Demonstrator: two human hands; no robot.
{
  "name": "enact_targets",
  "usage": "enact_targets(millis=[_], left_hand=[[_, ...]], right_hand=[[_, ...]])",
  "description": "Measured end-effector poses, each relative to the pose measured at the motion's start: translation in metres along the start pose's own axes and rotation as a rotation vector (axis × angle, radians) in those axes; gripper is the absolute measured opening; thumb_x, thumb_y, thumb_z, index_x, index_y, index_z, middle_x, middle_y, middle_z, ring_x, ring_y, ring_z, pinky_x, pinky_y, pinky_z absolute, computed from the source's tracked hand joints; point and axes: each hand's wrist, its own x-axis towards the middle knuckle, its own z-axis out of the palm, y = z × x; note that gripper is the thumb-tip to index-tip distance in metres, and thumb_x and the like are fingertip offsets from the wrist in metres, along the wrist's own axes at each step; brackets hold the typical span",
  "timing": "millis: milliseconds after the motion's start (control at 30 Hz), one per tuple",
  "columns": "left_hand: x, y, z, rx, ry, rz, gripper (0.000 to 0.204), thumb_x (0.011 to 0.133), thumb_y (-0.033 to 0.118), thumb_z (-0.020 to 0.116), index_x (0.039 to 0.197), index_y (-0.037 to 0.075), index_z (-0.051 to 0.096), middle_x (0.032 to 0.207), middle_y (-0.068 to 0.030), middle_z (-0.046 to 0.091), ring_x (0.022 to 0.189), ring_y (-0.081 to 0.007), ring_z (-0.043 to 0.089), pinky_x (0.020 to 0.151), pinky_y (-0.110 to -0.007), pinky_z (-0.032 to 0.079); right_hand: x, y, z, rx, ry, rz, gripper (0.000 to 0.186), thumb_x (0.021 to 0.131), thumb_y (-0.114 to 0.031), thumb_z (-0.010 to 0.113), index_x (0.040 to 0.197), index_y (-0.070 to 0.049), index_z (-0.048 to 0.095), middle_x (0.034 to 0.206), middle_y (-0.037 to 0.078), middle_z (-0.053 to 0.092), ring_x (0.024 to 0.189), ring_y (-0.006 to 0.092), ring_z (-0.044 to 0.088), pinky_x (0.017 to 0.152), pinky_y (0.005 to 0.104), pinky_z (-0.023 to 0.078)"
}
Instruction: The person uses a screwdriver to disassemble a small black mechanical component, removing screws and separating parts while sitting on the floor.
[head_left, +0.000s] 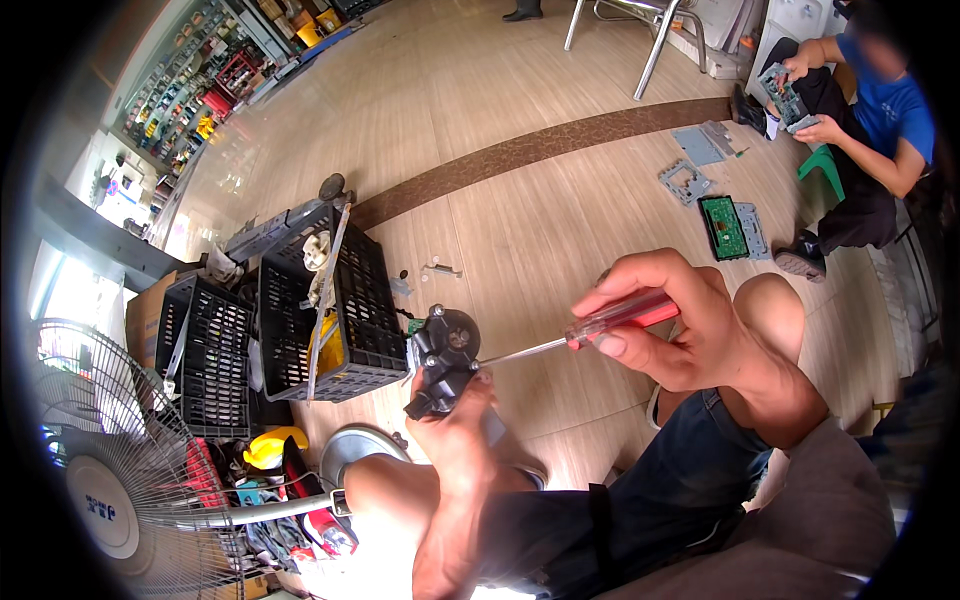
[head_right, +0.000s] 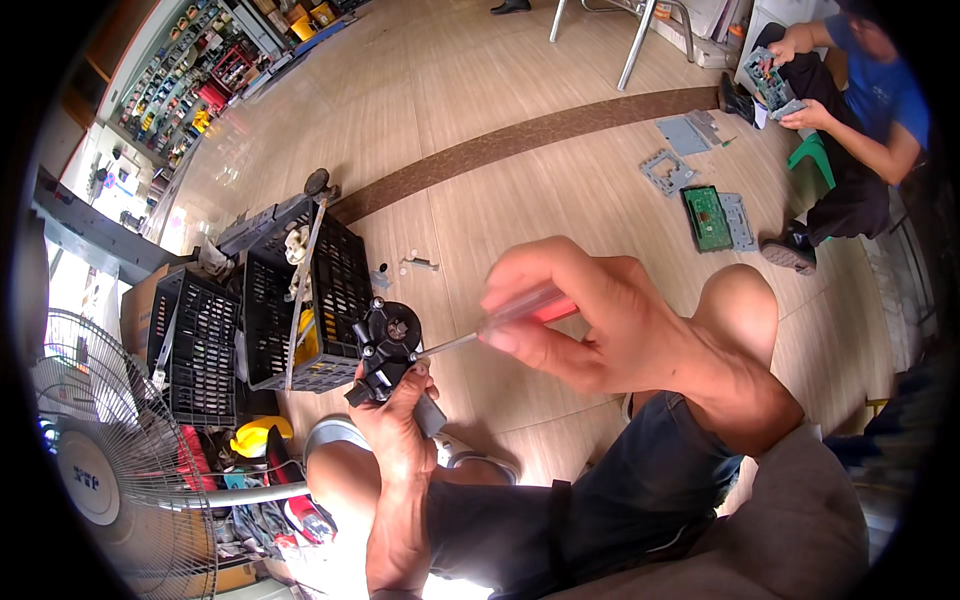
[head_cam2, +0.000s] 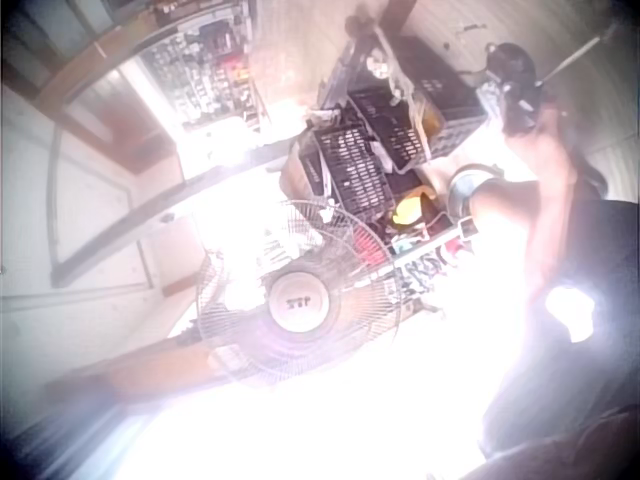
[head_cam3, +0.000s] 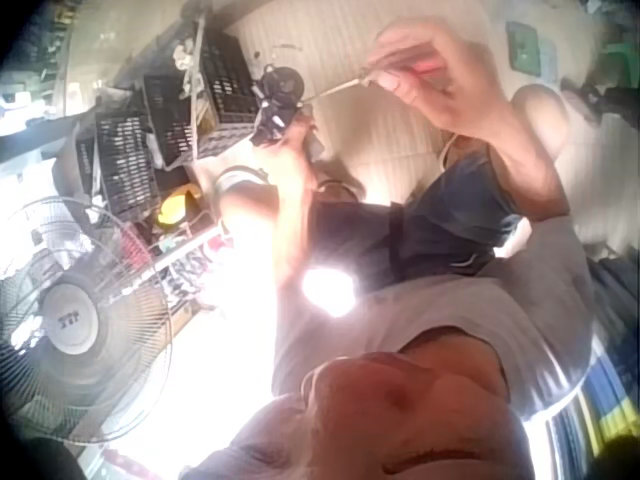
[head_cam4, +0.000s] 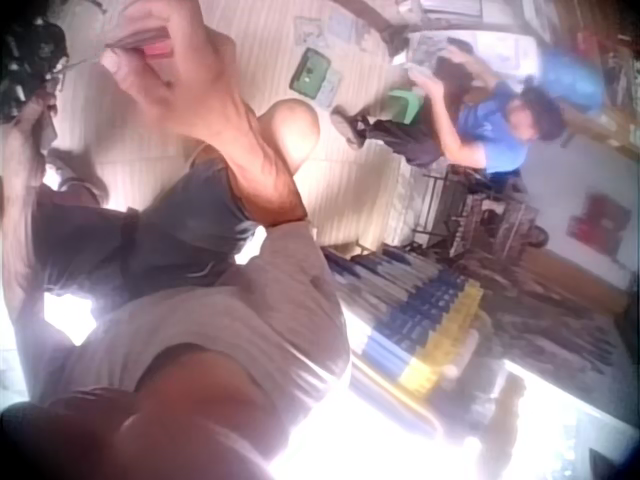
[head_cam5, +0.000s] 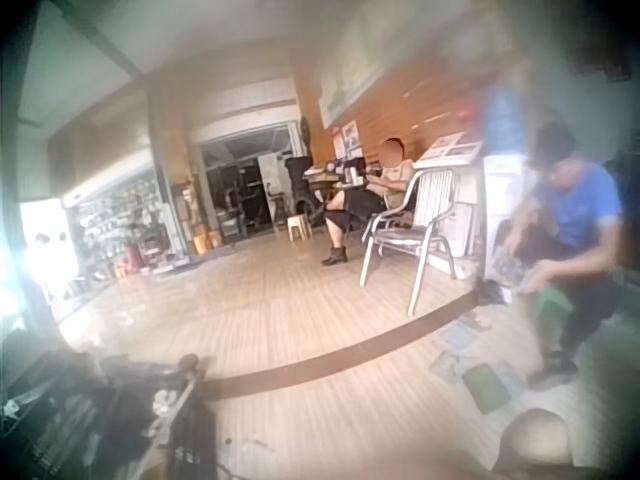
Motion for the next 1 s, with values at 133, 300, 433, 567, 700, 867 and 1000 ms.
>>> enact_targets(millis=[133, 300, 433, 567, 700, 867, 1000], left_hand=[[-0.0001, 0.0004, 0.0001, 0.017, 0.011, -0.003, 0.034, 0.084, -0.003, 0.078, 0.113, -0.001, 0.063, 0.088, -0.0071, 0.068, 0.07, -0.0153, 0.064, 0.062, -0.03, 0.055], [-0.0007, 0.0044, 0.0039, 0.005, 0.022, -0.005, 0.029, 0.084, -0.004, 0.076, 0.11, 0.0, 0.064, 0.085, -0.0056, 0.069, 0.068, -0.0131, 0.063, 0.062, -0.028, 0.052], [-0.0018, 0.0058, 0.0061, 0.0, 0.027, 0.006, 0.025, 0.084, -0.005, 0.074, 0.107, 0.0, 0.065, 0.082, -0.0043, 0.069, 0.067, -0.011, 0.062, 0.062, -0.026, 0.05], [-0.0014, 0.0053, 0.006, 0.005, 0.032, 0.005, 0.025, 0.084, -0.005, 0.074, 0.106, 0.0, 0.065, 0.082, -0.0044, 0.069, 0.067, -0.011, 0.062, 0.062, -0.026, 0.05], [-0.0012, 0.0058, 0.0059, -0.007, 0.032, 0.002, 0.025, 0.084, -0.005, 0.072, 0.107, 0.0, 0.065, 0.083, -0.0047, 0.069, 0.067, -0.0111, 0.062, 0.063, -0.026, 0.05], [-0.0011, 0.0024, 0.003, -0.003, 0.007, 0.018, 0.026, 0.084, -0.005, 0.071, 0.109, -0.001, 0.065, 0.083, -0.0049, 0.069, 0.068, -0.0112, 0.062, 0.064, -0.026, 0.05], [-0.0005, 0.004, 0.0036, -0.006, 0.005, 0.011, 0.029, 0.084, -0.001, 0.077, 0.111, 0.001, 0.065, 0.086, -0.0053, 0.069, 0.07, -0.0127, 0.064, 0.064, -0.027, 0.052]], right_hand=[[0.0018, -0.0017, 0.0035, 0.094, 0.009, -0.013, 0.036, 0.093, -0.004, 0.072, 0.124, -0.002, 0.054, 0.116, 0.014, 0.072, 0.102, 0.0254, 0.076, 0.086, 0.0348, 0.063], [0.0002, -0.004, 0.0003, 0.014, -0.048, 0.027, 0.035, 0.094, -0.002, 0.07, 0.123, 0.001, 0.05, 0.116, 0.024, 0.072, 0.1, 0.029, 0.076, 0.089, 0.0376, 0.061], [-0.0002, 0.0016, 0.0023, 0.026, 0.03, 0.004, 0.035, 0.094, -0.002, 0.07, 0.124, -0.003, 0.053, 0.116, 0.015, 0.072, 0.101, 0.0277, 0.076, 0.085, 0.0352, 0.062], [0.0024, 0.0028, 0.0038, 0.047, 0.027, -0.055, 0.036, 0.093, -0.006, 0.073, 0.124, -0.004, 0.054, 0.113, 0.015, 0.073, 0.101, 0.0271, 0.076, 0.084, 0.0344, 0.062], [-0.0007, -0.0026, -0.0003, 0.042, -0.023, 0.048, 0.036, 0.093, -0.004, 0.071, 0.124, -0.004, 0.054, 0.113, 0.015, 0.073, 0.102, 0.0272, 0.075, 0.087, 0.036, 0.061], [0.0018, -0.0008, 0.0005, -0.022, -0.014, 0.018, 0.037, 0.094, -0.005, 0.071, 0.124, 0.001, 0.05, 0.115, 0.022, 0.072, 0.103, 0.0283, 0.075, 0.089, 0.0367, 0.06], [0.0021, 0.0045, 0.0062, 0.046, 0.002, -0.052, 0.037, 0.094, -0.006, 0.072, 0.123, 0.002, 0.05, 0.111, 0.021, 0.074, 0.099, 0.0277, 0.076, 0.086, 0.0357, 0.061]])
